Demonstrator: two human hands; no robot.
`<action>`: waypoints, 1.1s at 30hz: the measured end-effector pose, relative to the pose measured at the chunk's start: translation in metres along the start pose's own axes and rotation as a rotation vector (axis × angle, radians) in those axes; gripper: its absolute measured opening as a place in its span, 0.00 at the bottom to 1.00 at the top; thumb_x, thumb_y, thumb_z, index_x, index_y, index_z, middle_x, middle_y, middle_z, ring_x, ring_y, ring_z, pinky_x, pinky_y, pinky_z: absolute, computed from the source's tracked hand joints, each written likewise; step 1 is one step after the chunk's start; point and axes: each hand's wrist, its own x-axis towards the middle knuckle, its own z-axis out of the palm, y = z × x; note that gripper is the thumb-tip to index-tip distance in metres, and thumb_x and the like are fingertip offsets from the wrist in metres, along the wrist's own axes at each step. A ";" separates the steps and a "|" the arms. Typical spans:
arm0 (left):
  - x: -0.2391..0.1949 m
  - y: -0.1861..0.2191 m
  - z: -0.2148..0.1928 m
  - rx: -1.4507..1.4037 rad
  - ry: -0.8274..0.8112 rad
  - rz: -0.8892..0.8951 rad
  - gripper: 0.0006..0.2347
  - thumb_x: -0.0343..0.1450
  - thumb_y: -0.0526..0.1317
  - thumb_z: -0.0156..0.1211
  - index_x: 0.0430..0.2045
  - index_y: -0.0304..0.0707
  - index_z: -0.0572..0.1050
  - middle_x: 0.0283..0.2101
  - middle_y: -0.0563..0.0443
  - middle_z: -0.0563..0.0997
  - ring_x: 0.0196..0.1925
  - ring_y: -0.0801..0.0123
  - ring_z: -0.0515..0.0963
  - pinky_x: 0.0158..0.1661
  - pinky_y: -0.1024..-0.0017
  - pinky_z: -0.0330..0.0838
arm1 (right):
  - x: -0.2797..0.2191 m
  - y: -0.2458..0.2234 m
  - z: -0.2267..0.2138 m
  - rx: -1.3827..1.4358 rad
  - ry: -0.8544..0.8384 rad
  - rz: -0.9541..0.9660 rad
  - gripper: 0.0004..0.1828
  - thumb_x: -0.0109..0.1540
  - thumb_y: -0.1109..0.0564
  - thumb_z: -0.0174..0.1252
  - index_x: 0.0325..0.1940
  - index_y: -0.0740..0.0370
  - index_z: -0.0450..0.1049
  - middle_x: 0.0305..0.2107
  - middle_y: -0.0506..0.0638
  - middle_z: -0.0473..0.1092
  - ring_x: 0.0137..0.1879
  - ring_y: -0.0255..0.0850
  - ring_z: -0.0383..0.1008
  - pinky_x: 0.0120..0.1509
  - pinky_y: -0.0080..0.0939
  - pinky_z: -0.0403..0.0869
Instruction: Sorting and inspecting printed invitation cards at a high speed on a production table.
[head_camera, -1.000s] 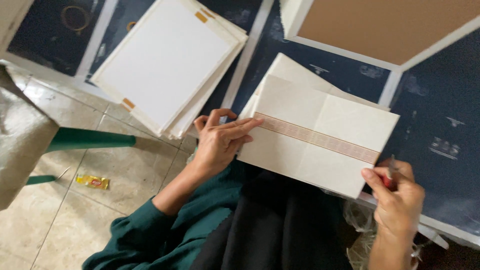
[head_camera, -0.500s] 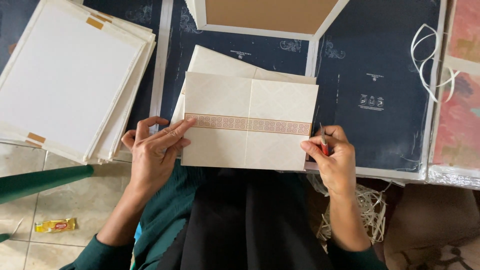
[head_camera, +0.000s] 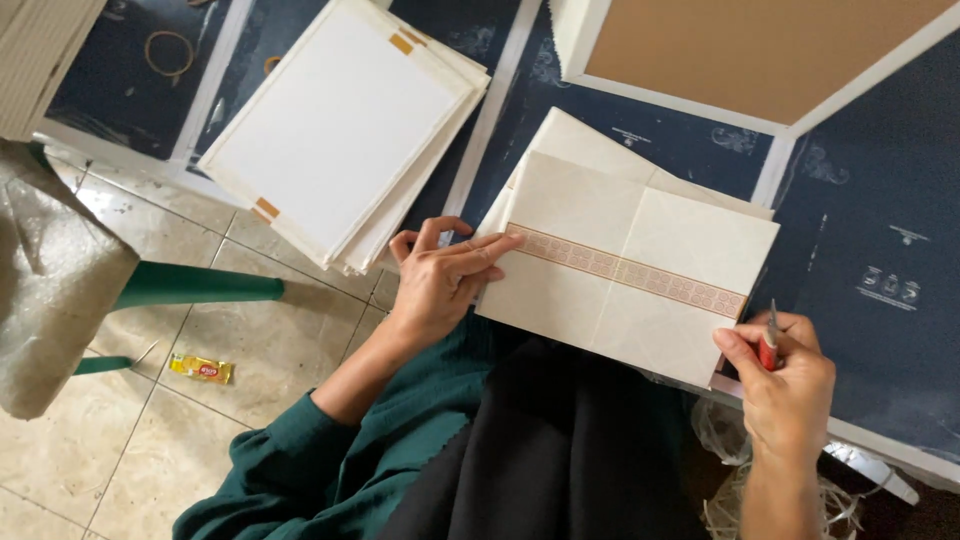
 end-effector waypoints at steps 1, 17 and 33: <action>-0.001 -0.001 0.001 -0.035 0.011 0.012 0.14 0.70 0.40 0.56 0.49 0.65 0.71 0.51 0.72 0.76 0.51 0.72 0.67 0.46 0.65 0.44 | 0.000 -0.001 0.001 0.020 0.001 0.012 0.04 0.58 0.59 0.64 0.34 0.60 0.76 0.36 0.49 0.65 0.43 0.35 0.66 0.49 0.32 0.63; 0.030 0.000 -0.012 0.300 -0.369 0.150 0.28 0.62 0.42 0.59 0.59 0.61 0.58 0.67 0.62 0.52 0.56 0.54 0.58 0.39 0.55 0.50 | 0.001 -0.009 0.000 -0.168 -0.049 0.064 0.11 0.60 0.52 0.61 0.30 0.63 0.72 0.38 0.46 0.63 0.43 0.38 0.65 0.51 0.35 0.61; 0.060 0.003 0.001 0.138 -0.097 0.142 0.25 0.54 0.50 0.68 0.46 0.54 0.71 0.56 0.63 0.68 0.54 0.56 0.63 0.43 0.50 0.51 | 0.247 0.030 0.008 0.217 0.330 -0.506 0.25 0.65 0.73 0.73 0.35 0.64 0.59 0.27 0.50 0.59 0.33 0.34 0.54 0.36 0.34 0.59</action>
